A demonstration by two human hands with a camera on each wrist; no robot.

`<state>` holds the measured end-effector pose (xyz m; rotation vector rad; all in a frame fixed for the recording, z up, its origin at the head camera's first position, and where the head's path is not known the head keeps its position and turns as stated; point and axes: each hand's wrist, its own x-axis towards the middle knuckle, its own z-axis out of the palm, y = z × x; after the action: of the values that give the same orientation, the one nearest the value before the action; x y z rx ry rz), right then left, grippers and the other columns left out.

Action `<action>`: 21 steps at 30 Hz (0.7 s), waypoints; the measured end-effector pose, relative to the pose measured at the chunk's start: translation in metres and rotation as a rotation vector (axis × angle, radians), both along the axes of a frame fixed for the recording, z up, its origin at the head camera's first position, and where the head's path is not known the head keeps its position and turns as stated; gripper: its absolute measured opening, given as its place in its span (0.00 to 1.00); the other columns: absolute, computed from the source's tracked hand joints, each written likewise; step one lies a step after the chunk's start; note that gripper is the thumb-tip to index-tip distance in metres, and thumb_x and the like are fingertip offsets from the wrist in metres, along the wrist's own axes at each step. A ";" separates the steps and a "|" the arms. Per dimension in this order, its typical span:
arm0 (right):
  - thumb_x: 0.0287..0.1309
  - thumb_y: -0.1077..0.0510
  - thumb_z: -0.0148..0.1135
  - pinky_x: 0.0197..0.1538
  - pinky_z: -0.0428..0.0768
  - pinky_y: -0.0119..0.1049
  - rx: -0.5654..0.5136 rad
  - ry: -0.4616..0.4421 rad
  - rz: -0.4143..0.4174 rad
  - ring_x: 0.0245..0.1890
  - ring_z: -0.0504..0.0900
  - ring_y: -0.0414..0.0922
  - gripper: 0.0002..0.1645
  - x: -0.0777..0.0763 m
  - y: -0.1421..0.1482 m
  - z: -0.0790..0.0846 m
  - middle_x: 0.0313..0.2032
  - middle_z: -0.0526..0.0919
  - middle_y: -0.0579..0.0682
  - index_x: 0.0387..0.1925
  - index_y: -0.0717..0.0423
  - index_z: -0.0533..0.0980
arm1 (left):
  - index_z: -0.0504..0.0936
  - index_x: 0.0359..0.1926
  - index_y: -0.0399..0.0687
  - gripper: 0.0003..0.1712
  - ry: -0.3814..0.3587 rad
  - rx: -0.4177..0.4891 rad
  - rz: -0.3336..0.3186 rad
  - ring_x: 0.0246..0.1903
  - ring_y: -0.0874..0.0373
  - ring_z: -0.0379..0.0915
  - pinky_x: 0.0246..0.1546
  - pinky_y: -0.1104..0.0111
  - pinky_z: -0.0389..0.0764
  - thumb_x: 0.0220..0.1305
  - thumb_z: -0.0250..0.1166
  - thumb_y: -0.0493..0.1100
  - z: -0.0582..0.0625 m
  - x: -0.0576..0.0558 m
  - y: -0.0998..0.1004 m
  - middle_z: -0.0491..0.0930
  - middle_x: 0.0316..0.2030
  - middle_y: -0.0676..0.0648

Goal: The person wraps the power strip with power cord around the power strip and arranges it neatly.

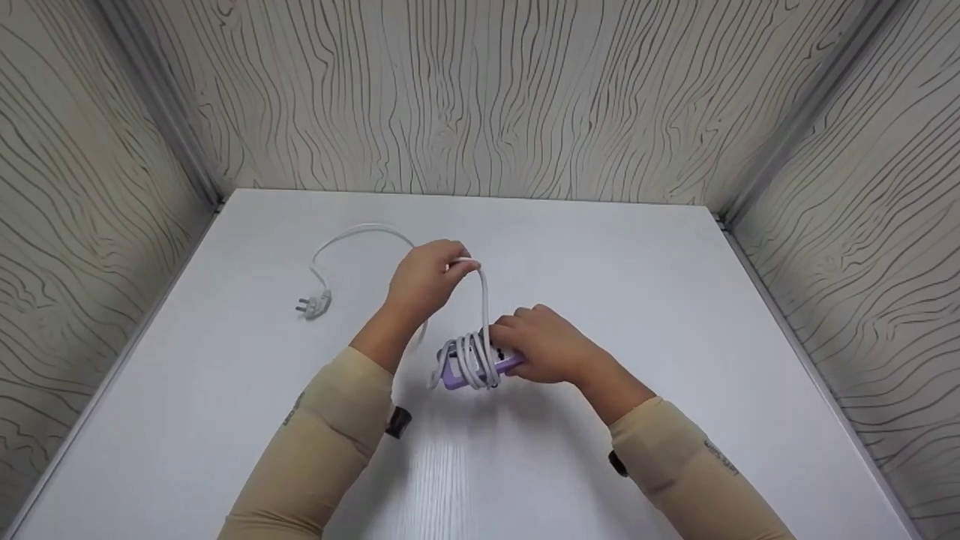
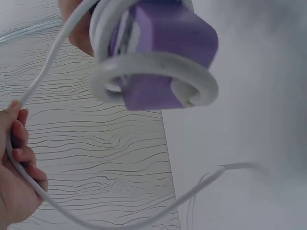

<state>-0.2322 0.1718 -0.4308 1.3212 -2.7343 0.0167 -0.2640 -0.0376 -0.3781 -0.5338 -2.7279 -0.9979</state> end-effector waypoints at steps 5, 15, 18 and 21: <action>0.43 0.48 0.68 0.37 0.71 0.39 -0.047 0.041 0.081 0.36 0.74 0.42 0.24 0.003 0.000 0.006 0.39 0.79 0.40 0.44 0.43 0.71 | 0.79 0.31 0.51 0.13 -0.082 0.029 0.040 0.31 0.57 0.68 0.35 0.63 0.71 0.62 0.57 0.54 -0.009 -0.007 -0.010 0.76 0.30 0.53; 0.44 0.48 0.69 0.43 0.73 0.38 -0.232 -0.078 0.059 0.37 0.74 0.38 0.29 0.004 0.001 0.018 0.39 0.80 0.40 0.50 0.46 0.73 | 0.82 0.32 0.47 0.13 -0.247 0.222 0.036 0.32 0.56 0.66 0.35 0.63 0.68 0.62 0.59 0.52 -0.029 -0.022 -0.026 0.78 0.31 0.50; 0.44 0.47 0.69 0.46 0.73 0.39 -0.284 -0.104 0.042 0.39 0.74 0.38 0.31 0.005 0.000 0.025 0.41 0.79 0.41 0.52 0.48 0.72 | 0.82 0.32 0.47 0.14 -0.287 0.269 0.038 0.33 0.56 0.66 0.37 0.62 0.68 0.62 0.58 0.52 -0.033 -0.024 -0.027 0.78 0.34 0.47; 0.44 0.48 0.70 0.49 0.72 0.40 -0.346 -0.123 0.023 0.40 0.74 0.38 0.32 0.006 -0.001 0.030 0.43 0.79 0.42 0.52 0.50 0.70 | 0.81 0.32 0.48 0.14 -0.326 0.321 0.050 0.35 0.55 0.66 0.39 0.61 0.67 0.62 0.58 0.52 -0.035 -0.025 -0.025 0.78 0.34 0.48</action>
<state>-0.2259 0.1711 -0.4007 1.2867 -2.6498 0.5622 -0.2889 -0.0625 -0.4134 -0.2638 -2.7413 -1.5936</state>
